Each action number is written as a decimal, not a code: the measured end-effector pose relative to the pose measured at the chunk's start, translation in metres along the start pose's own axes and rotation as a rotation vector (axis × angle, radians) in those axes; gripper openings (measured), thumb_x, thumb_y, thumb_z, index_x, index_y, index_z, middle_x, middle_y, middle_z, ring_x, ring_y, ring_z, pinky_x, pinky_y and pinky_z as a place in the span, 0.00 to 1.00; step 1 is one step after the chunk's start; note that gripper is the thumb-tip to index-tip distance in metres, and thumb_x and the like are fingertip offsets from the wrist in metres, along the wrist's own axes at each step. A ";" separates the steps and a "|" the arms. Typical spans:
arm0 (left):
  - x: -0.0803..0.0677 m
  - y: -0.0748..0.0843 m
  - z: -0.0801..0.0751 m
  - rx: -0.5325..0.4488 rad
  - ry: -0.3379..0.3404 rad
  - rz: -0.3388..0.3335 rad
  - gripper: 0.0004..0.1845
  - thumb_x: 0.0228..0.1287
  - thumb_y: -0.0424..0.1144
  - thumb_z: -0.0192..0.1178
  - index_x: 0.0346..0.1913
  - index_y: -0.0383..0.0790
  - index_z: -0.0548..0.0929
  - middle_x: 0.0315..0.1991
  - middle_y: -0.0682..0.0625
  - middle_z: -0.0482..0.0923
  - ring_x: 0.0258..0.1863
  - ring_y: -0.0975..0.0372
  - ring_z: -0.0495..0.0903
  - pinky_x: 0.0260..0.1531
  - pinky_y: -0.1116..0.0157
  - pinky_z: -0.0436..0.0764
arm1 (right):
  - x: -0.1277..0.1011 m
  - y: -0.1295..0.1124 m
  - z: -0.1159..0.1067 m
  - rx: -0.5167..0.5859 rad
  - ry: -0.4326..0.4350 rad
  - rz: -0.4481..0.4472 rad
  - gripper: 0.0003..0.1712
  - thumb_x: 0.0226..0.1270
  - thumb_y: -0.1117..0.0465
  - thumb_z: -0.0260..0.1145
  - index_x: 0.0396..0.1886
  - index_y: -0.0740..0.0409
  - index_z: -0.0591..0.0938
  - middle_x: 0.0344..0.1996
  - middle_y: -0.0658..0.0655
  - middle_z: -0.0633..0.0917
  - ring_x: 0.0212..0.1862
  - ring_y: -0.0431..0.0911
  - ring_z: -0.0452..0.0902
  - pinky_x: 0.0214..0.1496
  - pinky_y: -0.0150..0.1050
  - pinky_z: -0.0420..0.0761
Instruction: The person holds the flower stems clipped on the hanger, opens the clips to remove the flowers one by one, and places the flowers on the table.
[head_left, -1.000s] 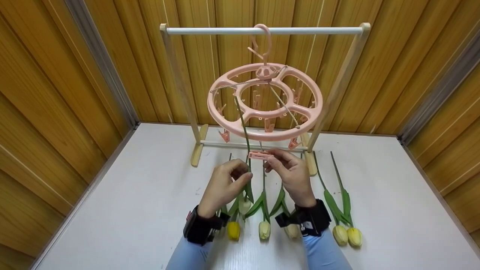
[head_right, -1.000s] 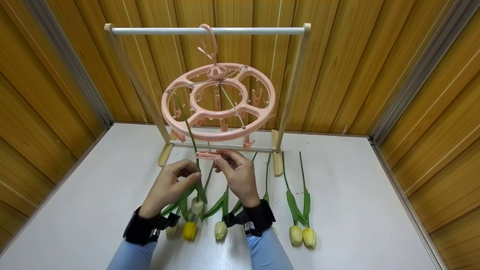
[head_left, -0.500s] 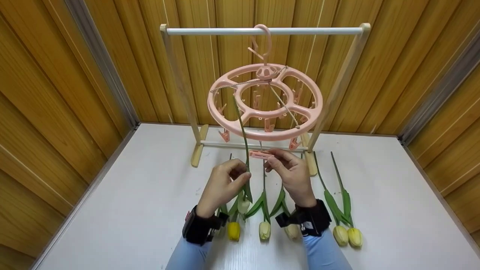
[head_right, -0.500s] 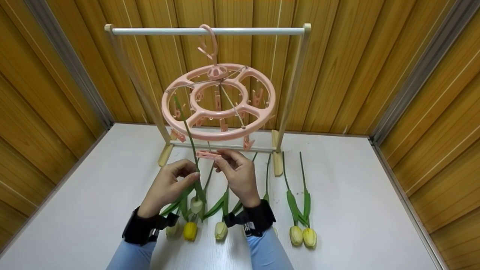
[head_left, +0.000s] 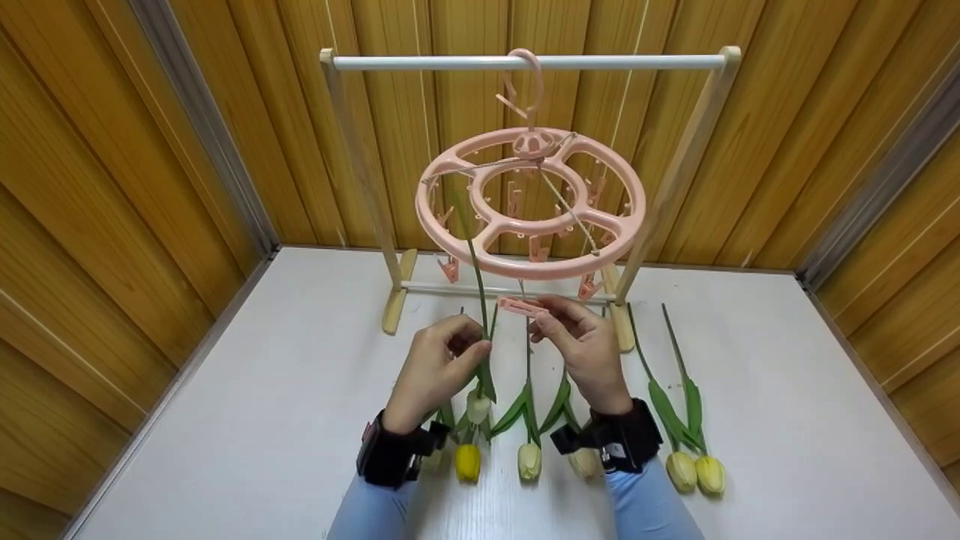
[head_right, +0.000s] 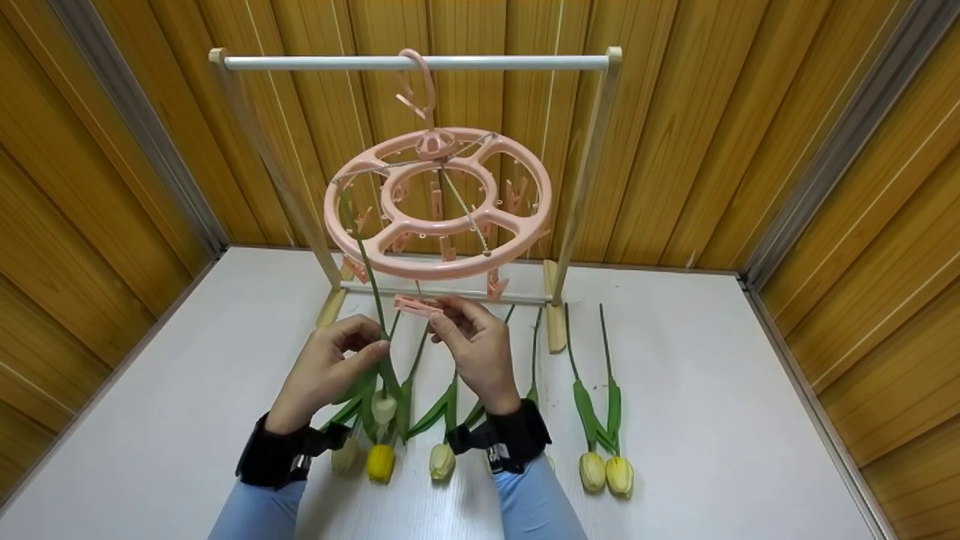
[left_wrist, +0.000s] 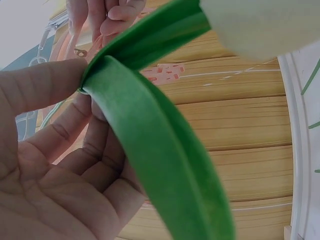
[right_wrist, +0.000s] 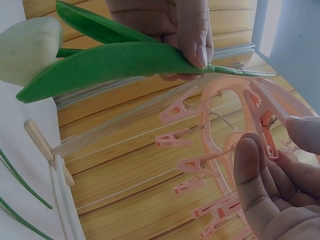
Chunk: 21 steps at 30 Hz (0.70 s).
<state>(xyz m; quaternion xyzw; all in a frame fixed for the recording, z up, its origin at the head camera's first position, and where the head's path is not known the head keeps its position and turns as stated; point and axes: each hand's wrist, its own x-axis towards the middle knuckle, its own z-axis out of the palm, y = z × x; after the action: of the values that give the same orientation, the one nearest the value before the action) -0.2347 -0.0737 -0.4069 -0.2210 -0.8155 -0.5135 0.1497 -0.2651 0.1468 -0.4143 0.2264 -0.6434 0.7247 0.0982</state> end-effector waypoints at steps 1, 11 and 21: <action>0.000 0.000 -0.001 0.005 0.005 0.004 0.02 0.69 0.33 0.65 0.36 0.38 0.85 0.29 0.52 0.81 0.27 0.64 0.75 0.32 0.67 0.75 | 0.000 0.000 0.000 0.000 0.002 0.002 0.18 0.74 0.72 0.64 0.57 0.81 0.78 0.39 0.57 0.87 0.38 0.42 0.85 0.44 0.36 0.85; -0.003 -0.001 -0.010 0.033 0.035 -0.018 0.02 0.69 0.33 0.65 0.38 0.37 0.85 0.30 0.51 0.82 0.29 0.63 0.77 0.33 0.67 0.77 | -0.002 0.001 0.000 0.007 0.001 0.002 0.19 0.73 0.72 0.64 0.59 0.80 0.77 0.43 0.63 0.85 0.40 0.42 0.84 0.44 0.35 0.84; -0.006 -0.005 -0.016 0.012 0.077 -0.028 0.02 0.69 0.32 0.66 0.37 0.36 0.85 0.30 0.48 0.83 0.28 0.61 0.77 0.33 0.67 0.77 | -0.003 0.000 0.002 0.050 0.013 0.029 0.19 0.74 0.72 0.63 0.60 0.80 0.77 0.38 0.60 0.86 0.38 0.42 0.84 0.42 0.35 0.84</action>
<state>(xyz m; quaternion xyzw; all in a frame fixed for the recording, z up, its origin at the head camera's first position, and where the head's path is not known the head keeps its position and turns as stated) -0.2322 -0.0918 -0.4067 -0.1885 -0.8153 -0.5188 0.1750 -0.2621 0.1457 -0.4159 0.2147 -0.6279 0.7432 0.0860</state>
